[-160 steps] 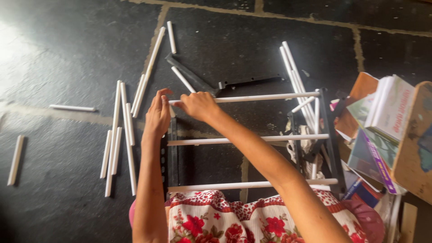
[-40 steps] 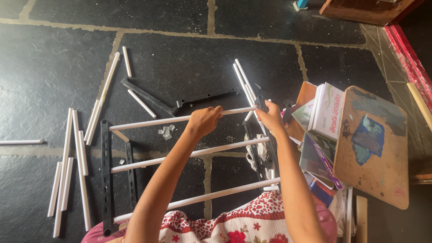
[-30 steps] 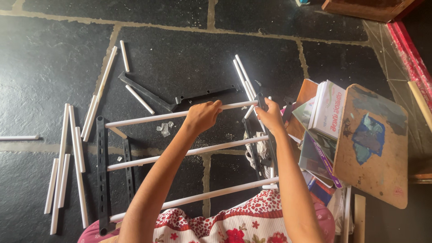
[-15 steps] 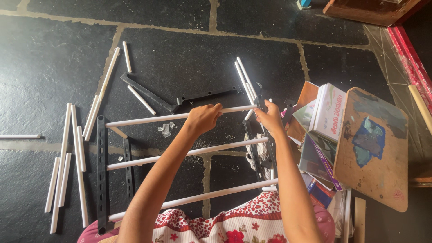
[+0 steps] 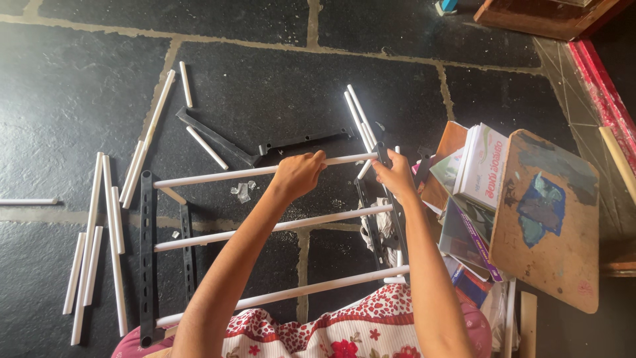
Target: The person assembles a white metal frame by inserting white rods into black side rails. They sit on the floor, picking up rods and connecting them to the rails to form a ladder-like structure. The person adjusts the rods to ensure they fit securely into the slots.
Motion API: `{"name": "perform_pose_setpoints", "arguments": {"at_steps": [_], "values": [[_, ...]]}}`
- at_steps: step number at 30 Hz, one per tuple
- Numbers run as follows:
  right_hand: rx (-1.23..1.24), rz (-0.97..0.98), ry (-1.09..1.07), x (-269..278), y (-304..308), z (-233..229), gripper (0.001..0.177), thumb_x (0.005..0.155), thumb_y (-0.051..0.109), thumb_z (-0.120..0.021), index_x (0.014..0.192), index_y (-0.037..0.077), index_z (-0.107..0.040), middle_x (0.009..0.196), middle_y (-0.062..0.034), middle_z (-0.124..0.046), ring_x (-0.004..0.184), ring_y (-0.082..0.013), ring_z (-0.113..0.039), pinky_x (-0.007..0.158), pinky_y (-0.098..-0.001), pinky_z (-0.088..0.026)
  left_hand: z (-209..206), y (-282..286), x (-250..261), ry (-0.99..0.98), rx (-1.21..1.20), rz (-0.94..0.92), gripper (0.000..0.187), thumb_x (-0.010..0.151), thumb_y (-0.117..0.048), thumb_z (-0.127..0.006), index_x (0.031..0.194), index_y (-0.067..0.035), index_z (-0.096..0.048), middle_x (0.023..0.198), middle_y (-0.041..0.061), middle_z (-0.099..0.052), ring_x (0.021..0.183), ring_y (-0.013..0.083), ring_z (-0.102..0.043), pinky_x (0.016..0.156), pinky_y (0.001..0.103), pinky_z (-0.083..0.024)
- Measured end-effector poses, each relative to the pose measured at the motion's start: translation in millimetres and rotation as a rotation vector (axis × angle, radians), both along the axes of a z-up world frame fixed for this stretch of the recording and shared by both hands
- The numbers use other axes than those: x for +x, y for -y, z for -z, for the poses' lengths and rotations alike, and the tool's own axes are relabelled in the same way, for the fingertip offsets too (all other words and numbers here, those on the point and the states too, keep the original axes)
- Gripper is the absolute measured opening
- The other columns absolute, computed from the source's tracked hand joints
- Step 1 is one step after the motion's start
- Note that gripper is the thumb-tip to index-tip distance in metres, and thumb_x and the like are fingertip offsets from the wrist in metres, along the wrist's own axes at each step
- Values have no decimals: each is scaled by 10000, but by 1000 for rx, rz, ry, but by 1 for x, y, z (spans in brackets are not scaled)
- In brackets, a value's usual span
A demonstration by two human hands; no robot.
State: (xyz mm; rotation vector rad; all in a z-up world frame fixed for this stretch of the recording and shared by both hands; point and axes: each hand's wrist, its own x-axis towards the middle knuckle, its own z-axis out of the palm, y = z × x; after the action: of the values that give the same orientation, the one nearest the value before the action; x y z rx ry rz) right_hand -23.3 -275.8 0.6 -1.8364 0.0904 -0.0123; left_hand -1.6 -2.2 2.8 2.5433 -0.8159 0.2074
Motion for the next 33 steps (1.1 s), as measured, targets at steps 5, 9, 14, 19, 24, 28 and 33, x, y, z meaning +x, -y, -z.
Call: {"name": "perform_pose_setpoints", "arguments": {"at_steps": [5, 9, 14, 19, 24, 28, 33], "values": [[114, -36, -45, 3, 3, 5, 99, 954, 77, -674, 1020, 4, -667, 714, 10, -560, 570, -52, -506, 503, -225, -421, 1, 4, -3, 37, 74, -28, 201, 1025, -224, -569, 987, -29, -599, 705, 91, -682, 539, 231, -672, 466, 355, -522], [164, -40, -62, 3, 1, 7, 79, 956, 65, -664, 1001, 1, -655, 728, 13, -550, 582, -47, -494, 502, -226, -413, 1, 3, -6, 71, 96, -48, 221, 1047, -234, -563, 965, -32, -603, 697, 81, -686, 549, 228, -680, 489, 349, -527], [98, 17, -60, 0, -3, 7, 95, 956, 95, -682, 994, 11, -664, 708, 9, -557, 569, -65, -491, 491, -243, -376, 3, 4, -5, 37, 104, -65, 220, 1040, -244, -573, 972, -37, -606, 716, 73, -691, 576, 234, -698, 523, 356, -545], [-317, 17, 227, -1, -4, 8, 217, 935, 206, -751, 1054, 26, -728, 803, -54, -724, 752, -143, -653, 691, -313, -510, 6, -8, 0, 210, -104, 5, 214, 970, -290, -602, 958, -76, -617, 789, 51, -714, 759, 249, -719, 671, 366, -575], [-494, 70, 190, -2, -7, 4, 310, 941, 265, -719, 1119, 13, -686, 949, -194, -739, 930, -346, -718, 803, -424, -529, -8, -45, -8, 287, -69, -73, 271, 928, -381, -627, 955, -119, -690, 756, 23, -736, 675, 220, -709, 567, 372, -510], [-471, 73, 111, -1, -6, 6, 326, 944, 284, -691, 1130, 18, -671, 982, -208, -749, 967, -368, -737, 840, -442, -540, -8, -54, -15, 35, -28, -112, 285, 1005, -376, -631, 921, -112, -700, 655, 6, -697, 541, 191, -653, 515, 363, -476], [-573, 65, 241, 7, 1, 24, 397, 966, 276, -719, 1192, -38, -626, 1020, -266, -714, 999, -428, -694, 844, -469, -531, 2, -49, -14, 121, -68, -127, 264, 996, -353, -646, 889, -117, -699, 585, 10, -665, 445, 177, -607, 399, 332, -431]]}}
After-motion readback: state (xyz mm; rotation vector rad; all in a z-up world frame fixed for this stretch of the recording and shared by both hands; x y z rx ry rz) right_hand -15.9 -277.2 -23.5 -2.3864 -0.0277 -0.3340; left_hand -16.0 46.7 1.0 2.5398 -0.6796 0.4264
